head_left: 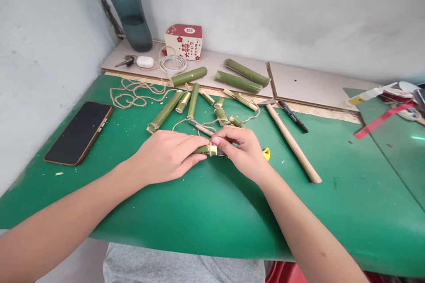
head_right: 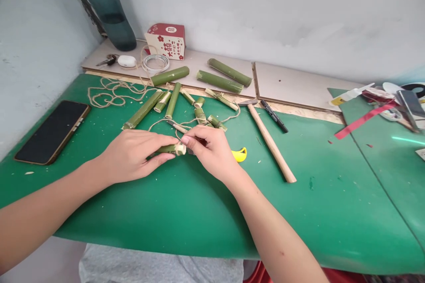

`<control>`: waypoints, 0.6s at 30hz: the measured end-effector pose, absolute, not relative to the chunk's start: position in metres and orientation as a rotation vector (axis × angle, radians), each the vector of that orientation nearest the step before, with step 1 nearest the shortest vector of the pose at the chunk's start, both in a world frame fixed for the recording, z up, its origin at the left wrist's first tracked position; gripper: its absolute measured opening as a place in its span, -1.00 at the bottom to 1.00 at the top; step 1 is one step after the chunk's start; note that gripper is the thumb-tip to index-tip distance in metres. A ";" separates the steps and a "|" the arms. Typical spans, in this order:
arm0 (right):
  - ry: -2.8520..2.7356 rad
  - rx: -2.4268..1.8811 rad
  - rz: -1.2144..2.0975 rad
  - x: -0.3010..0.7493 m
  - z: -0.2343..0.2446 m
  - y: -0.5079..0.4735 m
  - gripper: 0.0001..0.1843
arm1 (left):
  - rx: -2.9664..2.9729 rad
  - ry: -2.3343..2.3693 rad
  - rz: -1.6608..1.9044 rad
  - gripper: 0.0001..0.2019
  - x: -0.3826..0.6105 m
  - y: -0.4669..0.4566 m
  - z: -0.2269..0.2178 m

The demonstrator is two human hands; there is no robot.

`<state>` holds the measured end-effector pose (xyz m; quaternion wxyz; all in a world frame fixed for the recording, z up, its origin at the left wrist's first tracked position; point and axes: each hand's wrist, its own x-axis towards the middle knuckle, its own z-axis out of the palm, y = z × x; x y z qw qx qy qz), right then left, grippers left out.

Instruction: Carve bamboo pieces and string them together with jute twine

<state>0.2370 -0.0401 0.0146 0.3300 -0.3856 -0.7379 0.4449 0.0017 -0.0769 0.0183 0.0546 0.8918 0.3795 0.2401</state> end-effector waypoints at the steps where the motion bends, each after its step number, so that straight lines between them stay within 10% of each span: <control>1: -1.932 -1.002 1.171 0.237 0.014 -0.040 -0.70 | 2.675 1.176 0.777 -0.76 0.001 -0.076 0.017; 18: -2.330 -0.946 0.521 0.231 0.014 -0.057 -0.76 | 2.222 1.545 0.774 -0.66 0.007 -0.076 0.019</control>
